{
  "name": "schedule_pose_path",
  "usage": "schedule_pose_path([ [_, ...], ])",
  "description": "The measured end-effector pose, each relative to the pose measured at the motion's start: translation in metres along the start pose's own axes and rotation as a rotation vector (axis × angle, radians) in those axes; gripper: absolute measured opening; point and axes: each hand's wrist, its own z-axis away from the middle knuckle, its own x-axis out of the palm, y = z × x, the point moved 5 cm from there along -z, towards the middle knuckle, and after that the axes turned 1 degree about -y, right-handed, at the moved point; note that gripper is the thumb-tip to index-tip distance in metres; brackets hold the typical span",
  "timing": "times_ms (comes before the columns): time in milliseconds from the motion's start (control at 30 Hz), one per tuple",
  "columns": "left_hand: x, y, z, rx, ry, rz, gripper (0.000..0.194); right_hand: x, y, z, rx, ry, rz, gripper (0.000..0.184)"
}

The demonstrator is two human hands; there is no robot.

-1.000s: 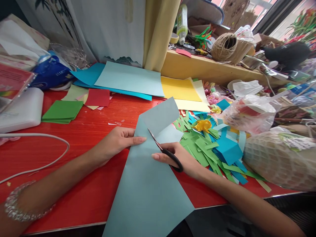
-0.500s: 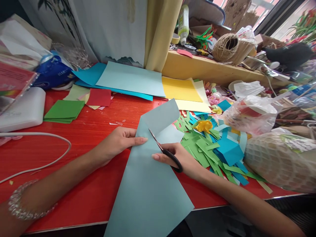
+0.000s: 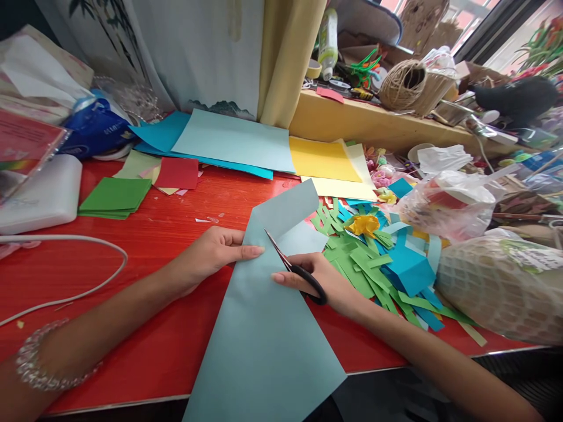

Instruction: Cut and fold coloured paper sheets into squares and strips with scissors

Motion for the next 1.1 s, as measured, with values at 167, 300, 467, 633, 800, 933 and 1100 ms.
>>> schedule_pose_path([
  [167, 0.001, 0.001, 0.001, -0.017, -0.004, 0.007, 0.019, 0.000, -0.002, 0.000, -0.011, -0.001, 0.009, 0.043],
  [300, 0.004, -0.001, 0.000, -0.024, -0.029, 0.007, 0.019, 0.001, -0.002, 0.000, 0.009, 0.007, 0.016, 0.044],
  [467, 0.005, -0.002, 0.000, -0.029, -0.037, 0.002, 0.021, 0.001, -0.001, 0.000, -0.010, 0.008, 0.011, 0.041],
  [633, 0.008, 0.000, 0.001, -0.060, -0.063, 0.009, 0.021, 0.002, 0.000, 0.001, -0.030, -0.026, -0.010, 0.035],
  [800, 0.009, -0.001, 0.001, -0.069, -0.077, 0.018, 0.023, 0.001, 0.001, 0.001, -0.031, -0.027, -0.003, 0.033],
  [933, 0.010, -0.001, 0.002, -0.078, -0.080, 0.013, 0.022, 0.002, 0.000, 0.001, -0.035, -0.026, 0.006, 0.035],
  [1100, 0.013, 0.002, 0.004, -0.093, -0.081, 0.017, 0.023, 0.003, -0.002, 0.001, -0.042, -0.021, 0.001, 0.035],
])
